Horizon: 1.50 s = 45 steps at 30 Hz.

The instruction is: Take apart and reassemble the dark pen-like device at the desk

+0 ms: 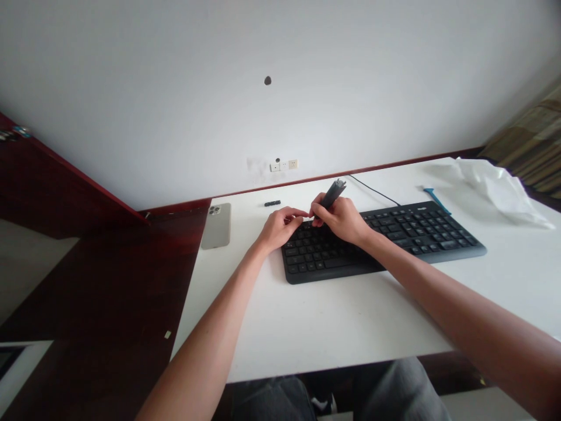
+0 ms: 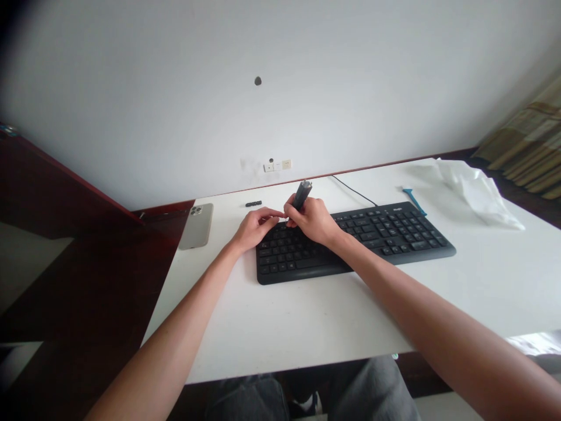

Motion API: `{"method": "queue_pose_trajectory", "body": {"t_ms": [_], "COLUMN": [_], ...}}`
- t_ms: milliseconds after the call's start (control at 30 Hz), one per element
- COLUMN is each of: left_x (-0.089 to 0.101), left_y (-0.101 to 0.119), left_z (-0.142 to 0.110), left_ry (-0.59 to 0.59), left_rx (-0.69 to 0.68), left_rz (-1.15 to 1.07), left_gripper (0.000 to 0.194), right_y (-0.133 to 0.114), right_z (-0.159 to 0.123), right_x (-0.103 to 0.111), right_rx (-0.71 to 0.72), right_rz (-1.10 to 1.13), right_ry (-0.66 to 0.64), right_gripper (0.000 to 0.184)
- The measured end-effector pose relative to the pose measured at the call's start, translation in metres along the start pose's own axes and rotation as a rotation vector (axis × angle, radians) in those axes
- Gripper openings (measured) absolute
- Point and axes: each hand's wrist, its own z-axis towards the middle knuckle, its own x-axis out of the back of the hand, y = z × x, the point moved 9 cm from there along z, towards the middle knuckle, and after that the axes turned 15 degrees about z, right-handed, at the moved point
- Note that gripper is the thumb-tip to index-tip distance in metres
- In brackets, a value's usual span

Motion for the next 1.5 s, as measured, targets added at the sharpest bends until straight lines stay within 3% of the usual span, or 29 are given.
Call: {"method": "queue_pose_trajectory", "body": {"t_ms": [367, 667, 967, 1267, 1400, 1500], "left_x": [-0.006, -0.009, -0.011, -0.008, -0.007, -0.008], "left_y": [0.004, 0.000, -0.001, -0.002, -0.005, -0.006], "left_z": [0.000, 0.000, -0.001, -0.001, 0.000, 0.001], "left_ry": [-0.052, -0.042, -0.053, -0.069, -0.088, -0.086], "left_rx": [-0.047, -0.037, -0.031, -0.044, -0.053, -0.065], "left_rz": [0.049, 0.072, 0.039, 0.023, -0.025, -0.021], "left_gripper": [0.020, 0.016, 0.011, 0.012, 0.010, 0.009], "right_y": [0.005, 0.001, -0.005, -0.002, 0.005, 0.002], "right_z": [0.002, 0.002, -0.001, -0.003, -0.003, -0.003], "right_x": [-0.003, -0.010, -0.001, 0.003, 0.004, 0.002], "right_rx": [-0.015, 0.012, 0.037, -0.029, -0.120, -0.106], "right_rz": [0.097, 0.207, -0.295, -0.232, -0.353, -0.404], "right_ry": [-0.071, -0.201, -0.078, -0.075, -0.076, -0.083], "right_gripper": [0.024, 0.024, 0.027, 0.035, 0.034, 0.031]}}
